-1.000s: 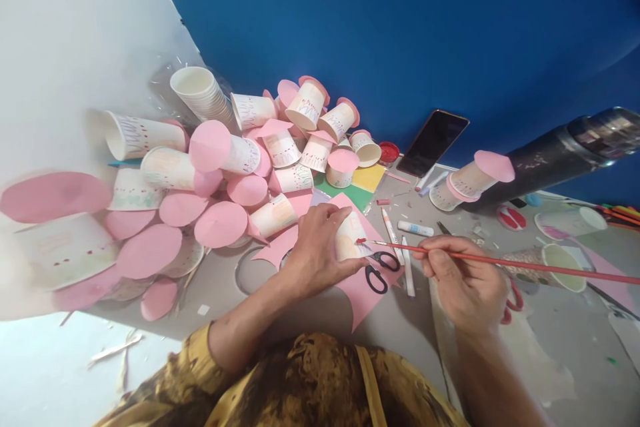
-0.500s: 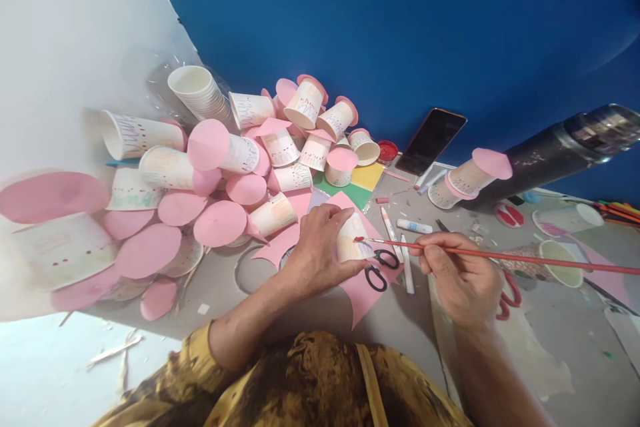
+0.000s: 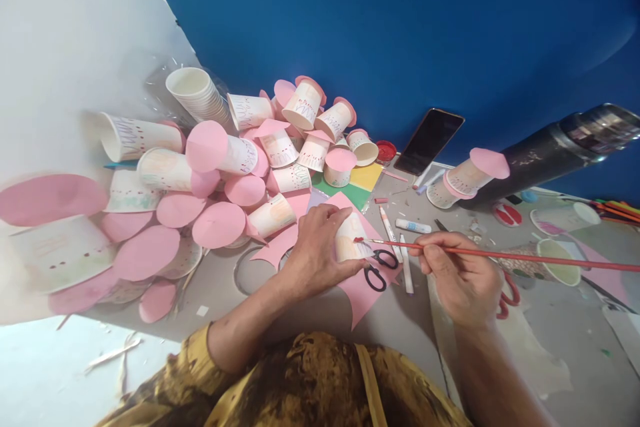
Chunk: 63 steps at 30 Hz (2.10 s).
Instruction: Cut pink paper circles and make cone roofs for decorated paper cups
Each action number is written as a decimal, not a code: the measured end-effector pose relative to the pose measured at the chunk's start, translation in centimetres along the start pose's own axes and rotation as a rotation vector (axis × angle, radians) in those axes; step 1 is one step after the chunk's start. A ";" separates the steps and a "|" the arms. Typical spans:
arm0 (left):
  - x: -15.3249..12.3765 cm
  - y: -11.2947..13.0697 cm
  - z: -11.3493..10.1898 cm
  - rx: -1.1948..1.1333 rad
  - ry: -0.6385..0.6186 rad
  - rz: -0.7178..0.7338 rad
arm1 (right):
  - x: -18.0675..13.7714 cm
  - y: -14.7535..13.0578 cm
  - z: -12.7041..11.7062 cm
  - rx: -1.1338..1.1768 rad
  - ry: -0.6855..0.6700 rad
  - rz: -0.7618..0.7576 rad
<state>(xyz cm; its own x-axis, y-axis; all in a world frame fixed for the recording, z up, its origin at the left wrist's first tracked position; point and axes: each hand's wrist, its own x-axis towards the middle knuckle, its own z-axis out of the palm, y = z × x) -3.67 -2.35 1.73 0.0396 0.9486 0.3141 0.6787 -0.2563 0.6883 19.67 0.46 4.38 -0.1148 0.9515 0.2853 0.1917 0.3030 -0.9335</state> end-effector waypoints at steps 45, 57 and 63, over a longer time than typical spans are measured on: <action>0.0 0.5 -0.6 -0.179 -0.067 -0.060 | 0.4 1.1 -0.7 0.129 0.047 0.018; -0.1 0.5 -0.6 -0.133 -0.073 -0.062 | 0.2 -0.1 -0.9 -0.009 0.062 -0.066; 0.0 0.3 -0.4 -0.093 -0.061 -0.032 | -0.1 -0.3 -1.0 -0.109 0.017 -0.131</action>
<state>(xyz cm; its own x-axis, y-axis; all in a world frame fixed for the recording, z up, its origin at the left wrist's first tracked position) -3.74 -2.49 2.19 0.0660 0.9653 0.2525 0.6093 -0.2394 0.7559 20.64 0.38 4.83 -0.1292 0.9040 0.4075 0.2806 0.4275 -0.8594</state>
